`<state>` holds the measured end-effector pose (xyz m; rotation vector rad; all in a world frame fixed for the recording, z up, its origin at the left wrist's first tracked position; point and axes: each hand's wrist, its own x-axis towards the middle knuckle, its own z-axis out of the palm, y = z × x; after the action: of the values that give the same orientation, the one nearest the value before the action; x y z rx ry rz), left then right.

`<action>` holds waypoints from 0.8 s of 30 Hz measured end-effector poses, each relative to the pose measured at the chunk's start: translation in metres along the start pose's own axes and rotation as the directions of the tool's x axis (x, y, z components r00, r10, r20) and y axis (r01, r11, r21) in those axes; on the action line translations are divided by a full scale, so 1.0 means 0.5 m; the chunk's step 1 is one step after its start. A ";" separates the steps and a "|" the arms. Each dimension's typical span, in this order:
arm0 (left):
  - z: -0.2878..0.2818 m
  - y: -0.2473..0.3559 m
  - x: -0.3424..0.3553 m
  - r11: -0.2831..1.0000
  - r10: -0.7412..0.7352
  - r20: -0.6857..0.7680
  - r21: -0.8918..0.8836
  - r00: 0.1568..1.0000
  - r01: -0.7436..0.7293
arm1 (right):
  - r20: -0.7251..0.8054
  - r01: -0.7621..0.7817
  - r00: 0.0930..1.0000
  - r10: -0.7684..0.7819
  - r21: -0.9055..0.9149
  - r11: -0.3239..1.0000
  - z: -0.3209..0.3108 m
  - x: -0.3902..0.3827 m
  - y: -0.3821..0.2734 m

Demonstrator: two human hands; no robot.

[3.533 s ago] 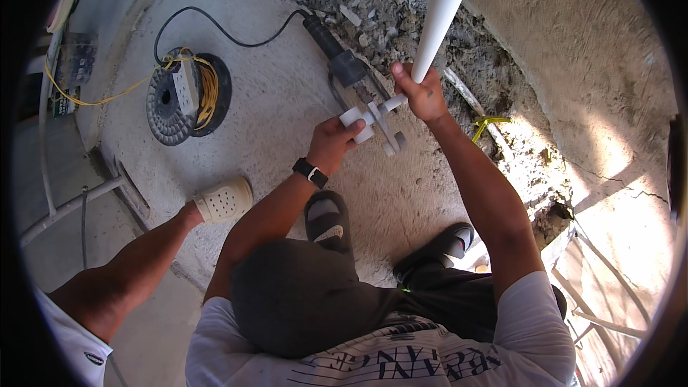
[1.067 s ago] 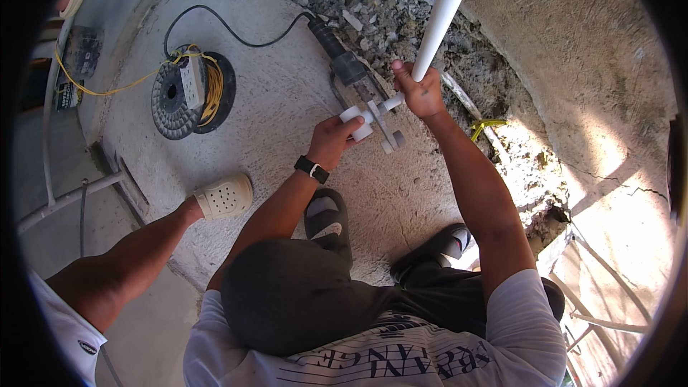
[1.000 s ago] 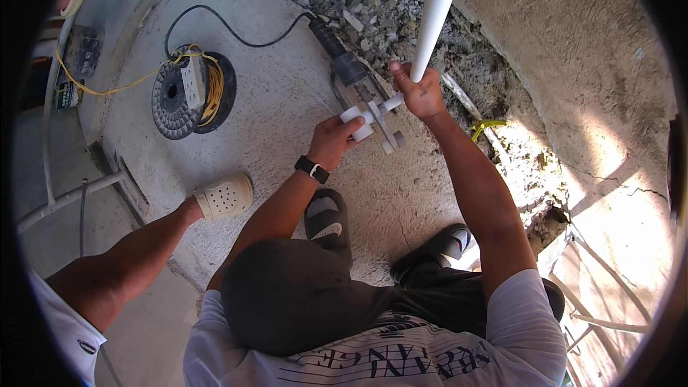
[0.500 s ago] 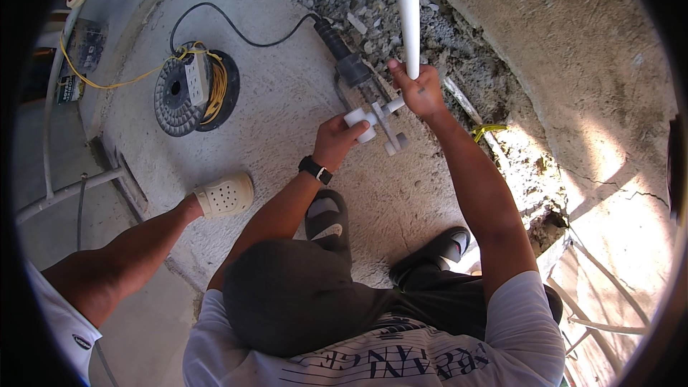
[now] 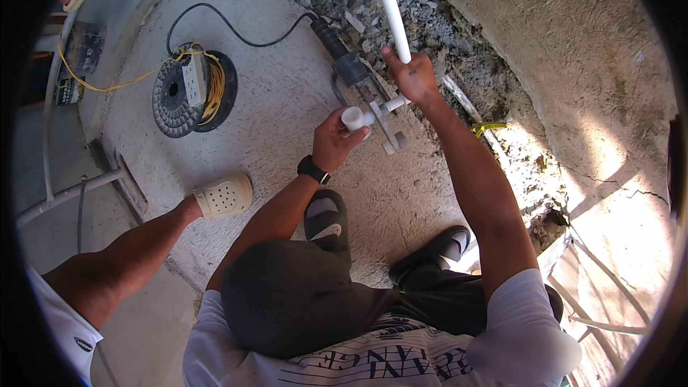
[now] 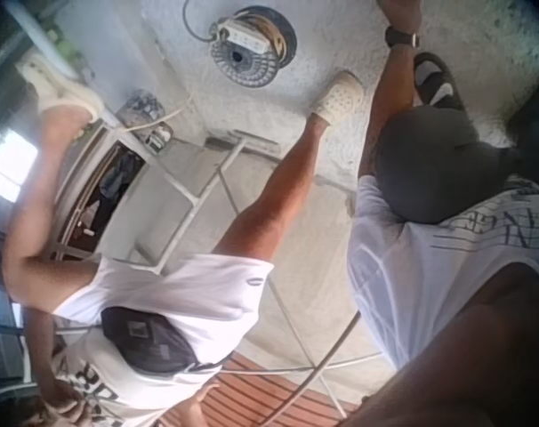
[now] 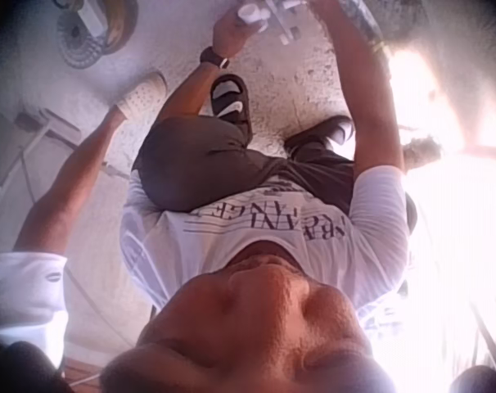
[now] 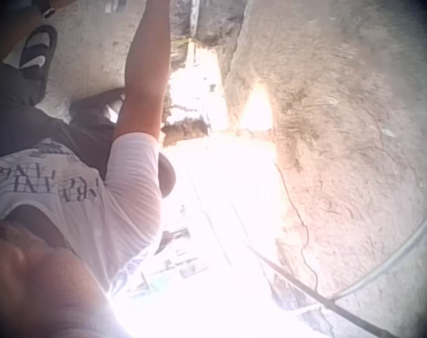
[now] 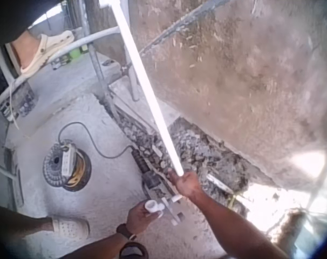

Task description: The person connects white PVC pipes and fittings into a trench in the concrete floor. They use a yellow pipe cutter to trim a pipe segment and then insert the cut piece into the assembly.

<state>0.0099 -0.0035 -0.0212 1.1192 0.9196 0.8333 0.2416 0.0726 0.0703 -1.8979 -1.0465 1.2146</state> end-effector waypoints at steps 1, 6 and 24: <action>0.001 -0.002 0.001 1.000 0.020 0.002 0.000 1.000 -0.020 | -0.017 0.013 1.000 -0.013 0.002 1.000 0.002 0.007 0.007; 0.005 0.002 0.002 0.999 0.044 -0.002 0.015 0.999 -0.044 | -0.047 0.088 0.995 -0.084 0.092 0.992 0.001 0.004 0.029; -0.002 0.029 -0.004 0.827 0.292 0.045 0.490 0.955 -0.276 | -0.091 0.307 0.951 -0.296 0.171 0.936 -0.017 -0.038 0.109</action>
<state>0.0068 -0.0017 -0.0069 1.7273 1.0388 0.8820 0.2596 0.0294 0.0354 -1.5582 -1.1045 1.0285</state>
